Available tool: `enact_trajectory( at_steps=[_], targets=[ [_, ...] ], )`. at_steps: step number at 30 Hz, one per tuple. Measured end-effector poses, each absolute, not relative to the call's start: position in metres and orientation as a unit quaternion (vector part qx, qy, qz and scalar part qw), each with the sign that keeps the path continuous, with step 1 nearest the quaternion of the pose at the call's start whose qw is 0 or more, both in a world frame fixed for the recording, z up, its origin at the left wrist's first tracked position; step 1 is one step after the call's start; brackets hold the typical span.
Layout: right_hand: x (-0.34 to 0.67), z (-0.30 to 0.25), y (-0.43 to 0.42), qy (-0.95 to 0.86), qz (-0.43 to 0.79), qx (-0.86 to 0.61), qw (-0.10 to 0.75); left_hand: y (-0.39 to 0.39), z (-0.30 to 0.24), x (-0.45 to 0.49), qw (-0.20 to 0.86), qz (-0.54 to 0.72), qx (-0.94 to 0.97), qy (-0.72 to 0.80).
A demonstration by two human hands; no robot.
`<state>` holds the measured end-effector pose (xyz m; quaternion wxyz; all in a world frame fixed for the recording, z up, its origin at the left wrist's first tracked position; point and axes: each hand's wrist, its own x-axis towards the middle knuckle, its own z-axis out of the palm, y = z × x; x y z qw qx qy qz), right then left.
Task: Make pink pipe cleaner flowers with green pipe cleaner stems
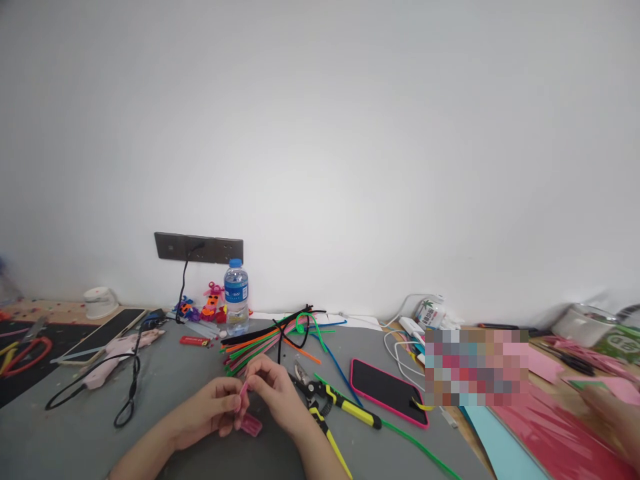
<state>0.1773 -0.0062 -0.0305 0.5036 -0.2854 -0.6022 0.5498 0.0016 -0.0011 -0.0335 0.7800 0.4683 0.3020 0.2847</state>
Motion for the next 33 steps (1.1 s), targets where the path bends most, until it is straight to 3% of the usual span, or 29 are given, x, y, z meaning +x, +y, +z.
enact_trajectory(
  at_steps=[13, 23, 33],
  targets=[
    [0.169, -0.038, -0.007, -0.606, 0.516, -0.282, 0.536, 0.003, -0.031, 0.004, 0.791, 0.309, 0.425, 0.312],
    [0.177, -0.044, -0.002, -0.678, 0.319, -0.394, 0.532, 0.010, -0.034, 0.001, 0.660, 0.417, 0.492, 0.385],
    [0.176, -0.048, 0.001, -0.666, 0.275, -0.427, 0.546, 0.018, -0.041, 0.002, 0.584, 0.429, 0.568, 0.389]
  ],
)
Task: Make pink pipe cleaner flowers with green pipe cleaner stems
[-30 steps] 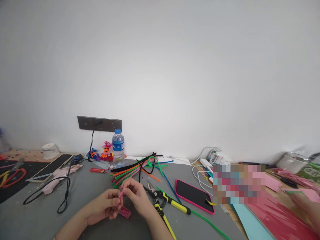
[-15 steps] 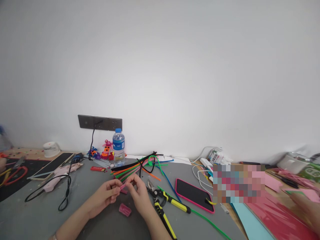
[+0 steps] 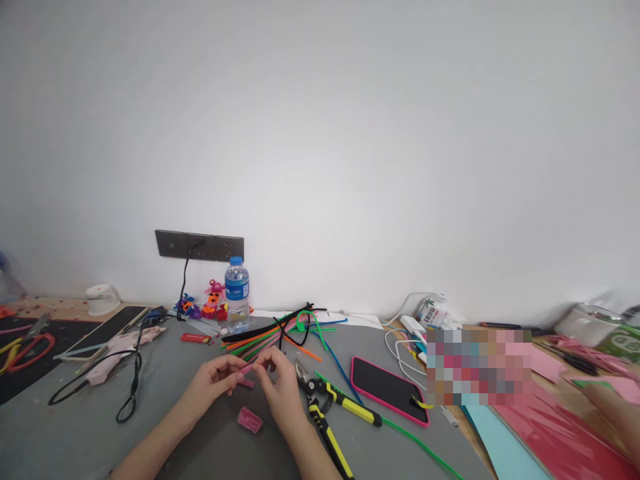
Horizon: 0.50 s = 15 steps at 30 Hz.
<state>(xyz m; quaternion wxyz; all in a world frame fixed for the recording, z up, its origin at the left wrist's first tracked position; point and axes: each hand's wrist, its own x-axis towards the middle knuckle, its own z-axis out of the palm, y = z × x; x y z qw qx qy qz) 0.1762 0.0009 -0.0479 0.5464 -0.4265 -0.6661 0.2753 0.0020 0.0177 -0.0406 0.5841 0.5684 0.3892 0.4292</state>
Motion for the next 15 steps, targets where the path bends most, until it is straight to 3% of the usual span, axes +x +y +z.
enact_trajectory(
  at_steps=[9, 15],
  targets=[
    [0.1764, -0.0516, 0.0034, -0.674, 0.264, -0.454, 0.519, 0.0224, -0.0465, -0.0048, 0.503, 0.460, 0.599, 0.420],
    [0.1756, -0.0537, 0.0023, -0.696, 0.257, -0.465, 0.482, 0.0199, -0.0453, -0.0041, 0.397, 0.413, 0.694, 0.435]
  ],
)
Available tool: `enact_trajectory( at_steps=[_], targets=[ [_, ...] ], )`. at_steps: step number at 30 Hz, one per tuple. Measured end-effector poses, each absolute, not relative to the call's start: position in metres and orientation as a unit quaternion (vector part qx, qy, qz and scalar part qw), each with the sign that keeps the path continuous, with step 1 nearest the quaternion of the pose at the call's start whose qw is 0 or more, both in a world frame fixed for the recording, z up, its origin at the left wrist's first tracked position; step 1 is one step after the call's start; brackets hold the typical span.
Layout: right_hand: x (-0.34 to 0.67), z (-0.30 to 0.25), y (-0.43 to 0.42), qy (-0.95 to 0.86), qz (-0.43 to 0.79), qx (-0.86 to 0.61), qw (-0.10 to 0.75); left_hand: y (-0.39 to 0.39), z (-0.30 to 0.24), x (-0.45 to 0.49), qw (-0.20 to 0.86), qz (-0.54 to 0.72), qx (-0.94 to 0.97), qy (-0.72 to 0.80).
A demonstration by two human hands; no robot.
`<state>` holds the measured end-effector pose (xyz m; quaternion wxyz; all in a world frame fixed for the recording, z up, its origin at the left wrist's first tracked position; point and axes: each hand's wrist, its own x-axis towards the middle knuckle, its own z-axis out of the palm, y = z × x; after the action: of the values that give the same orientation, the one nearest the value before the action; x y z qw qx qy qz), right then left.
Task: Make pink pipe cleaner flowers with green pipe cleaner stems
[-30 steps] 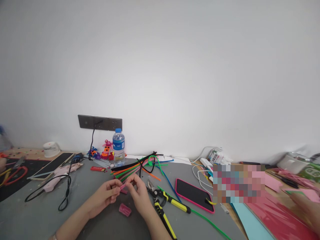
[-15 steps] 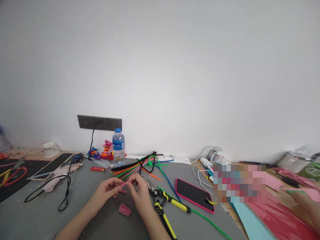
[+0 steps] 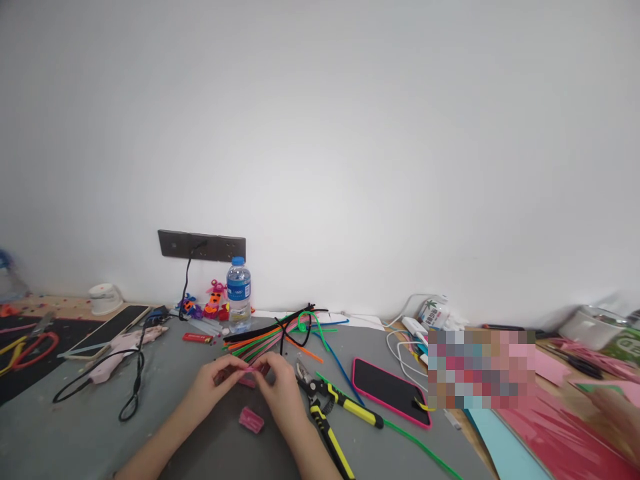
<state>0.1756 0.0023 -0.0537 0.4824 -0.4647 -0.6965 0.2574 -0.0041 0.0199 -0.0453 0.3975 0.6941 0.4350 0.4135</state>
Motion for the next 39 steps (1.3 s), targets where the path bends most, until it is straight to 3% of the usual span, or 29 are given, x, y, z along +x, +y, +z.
enact_trajectory(
  at_steps=[5, 23, 39],
  targets=[
    [0.177, -0.058, 0.004, -0.713, 0.226, -0.491, 0.446, 0.019, -0.047, -0.004, 0.325, 0.377, 0.741, 0.450],
    [0.173, -0.059, 0.000, -0.752, 0.218, -0.502, 0.367, 0.019, -0.054, -0.004, 0.336, 0.314, 0.771, 0.440],
    [0.181, -0.060, 0.004, -0.712, 0.136, -0.536, 0.432, 0.021, -0.059, -0.004, 0.299, 0.313, 0.785, 0.443]
  ],
)
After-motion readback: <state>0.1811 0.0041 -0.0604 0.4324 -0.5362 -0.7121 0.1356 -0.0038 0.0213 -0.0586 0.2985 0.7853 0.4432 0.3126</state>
